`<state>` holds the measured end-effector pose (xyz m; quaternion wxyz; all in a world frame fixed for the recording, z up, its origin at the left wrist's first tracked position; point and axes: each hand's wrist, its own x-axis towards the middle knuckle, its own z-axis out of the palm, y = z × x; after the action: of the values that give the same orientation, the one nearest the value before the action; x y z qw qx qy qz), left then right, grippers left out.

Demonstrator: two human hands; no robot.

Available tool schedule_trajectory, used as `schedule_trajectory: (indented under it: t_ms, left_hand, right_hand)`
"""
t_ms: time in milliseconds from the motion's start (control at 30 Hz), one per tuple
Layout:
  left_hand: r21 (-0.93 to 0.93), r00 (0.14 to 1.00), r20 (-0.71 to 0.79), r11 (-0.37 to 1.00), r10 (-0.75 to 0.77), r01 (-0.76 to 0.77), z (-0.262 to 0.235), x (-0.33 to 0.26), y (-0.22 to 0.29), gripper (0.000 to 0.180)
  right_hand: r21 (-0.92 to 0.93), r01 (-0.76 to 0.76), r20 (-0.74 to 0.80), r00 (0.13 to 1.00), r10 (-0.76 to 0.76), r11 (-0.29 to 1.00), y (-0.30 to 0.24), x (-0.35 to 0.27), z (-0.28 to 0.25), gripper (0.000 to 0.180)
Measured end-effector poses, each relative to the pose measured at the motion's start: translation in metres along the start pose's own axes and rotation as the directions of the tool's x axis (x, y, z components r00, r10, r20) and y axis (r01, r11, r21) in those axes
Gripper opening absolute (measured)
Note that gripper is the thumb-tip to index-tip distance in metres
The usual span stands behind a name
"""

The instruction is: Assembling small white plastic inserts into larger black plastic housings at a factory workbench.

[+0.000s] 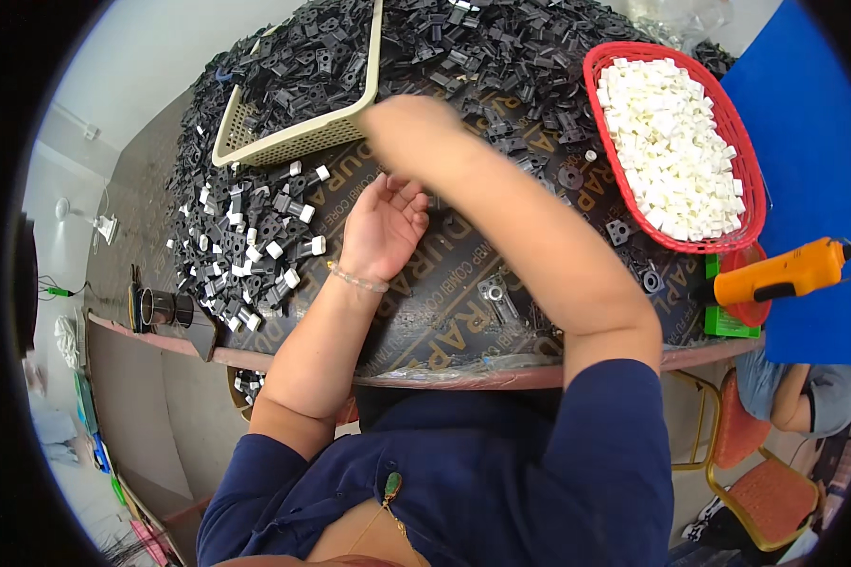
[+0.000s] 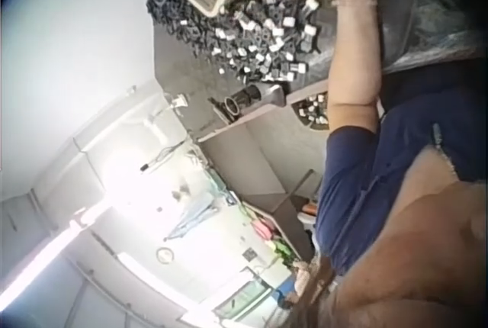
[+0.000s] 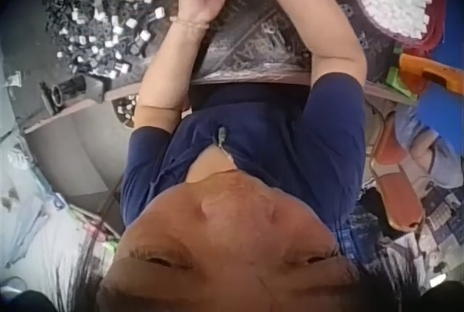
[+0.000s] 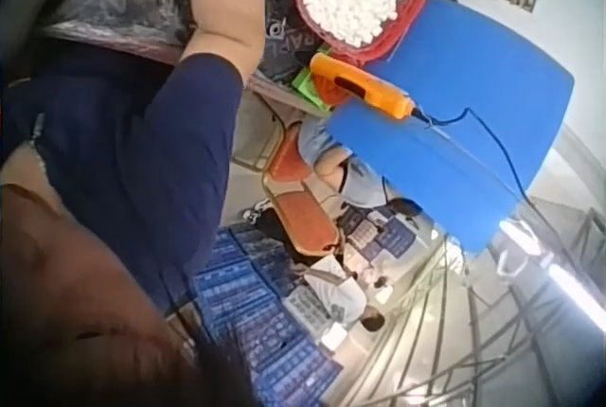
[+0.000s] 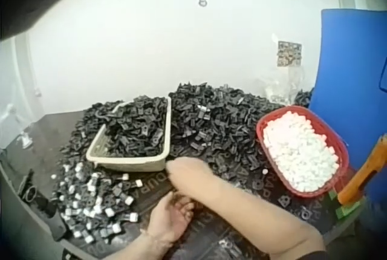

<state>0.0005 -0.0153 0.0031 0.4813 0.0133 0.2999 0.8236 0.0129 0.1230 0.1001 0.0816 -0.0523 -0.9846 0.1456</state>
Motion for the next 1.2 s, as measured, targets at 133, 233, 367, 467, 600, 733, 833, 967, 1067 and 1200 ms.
schedule_trajectory:
  t_ms: [133,233,367,467,600,733,833,967,1067,1200]
  left_hand:
    - [0.11,1.0,0.02,0.994,0.001,-0.003,0.012,0.0,-0.009,0.026]
    - [0.294,0.99,0.091,0.947,0.104,-0.126,0.021,-0.006,-0.012,0.026]
    - [0.623,0.894,0.344,0.642,0.288,-0.447,0.032,-0.017,-0.022,0.05]
    - [0.734,0.693,0.636,0.011,0.338,-0.679,0.04,-0.027,-0.025,0.052]
    - [0.652,0.823,0.496,0.507,0.277,-0.564,0.034,-0.026,-0.033,0.052]
    - [0.514,0.932,0.261,0.781,0.252,-0.356,0.037,-0.019,-0.023,0.057]
    - [0.427,0.954,0.213,0.858,0.212,-0.286,0.03,-0.01,-0.017,0.046]
    - [0.351,0.972,0.189,0.915,0.14,-0.2,0.024,-0.008,-0.012,0.038]
    - [0.367,0.976,0.188,0.913,0.113,-0.176,0.027,-0.01,-0.014,0.037]
    - [0.372,0.975,0.219,0.922,0.025,-0.107,0.033,-0.015,-0.015,0.038]
  right_hand:
    - [-0.263,-0.35,-0.158,0.935,0.318,0.899,0.108,-0.069,0.018,0.033]
    - [-0.155,-0.261,-0.193,0.954,0.23,0.953,0.134,-0.096,0.026,0.038]
    - [0.562,-0.293,-0.13,0.892,0.432,0.774,0.094,-0.114,0.0,0.048]
    - [0.929,-0.151,0.057,0.961,0.271,0.337,0.061,-0.134,-0.007,0.043]
    - [0.965,-0.178,0.138,0.969,0.203,0.193,0.056,-0.154,-0.009,0.039]
    - [0.372,-0.211,-0.198,0.933,0.299,0.904,0.088,-0.155,0.003,0.042]
    - [-0.026,-0.003,-0.1,0.995,0.001,1.0,0.101,-0.156,0.02,0.051]
    - [0.02,-0.03,-0.265,0.964,0.034,0.999,0.09,-0.151,0.02,0.044]
    - [0.547,-0.11,-0.18,0.953,0.245,0.83,0.064,-0.151,0.001,0.041]
    - [0.873,0.078,-0.209,0.952,0.225,0.481,0.046,-0.151,0.012,0.042]
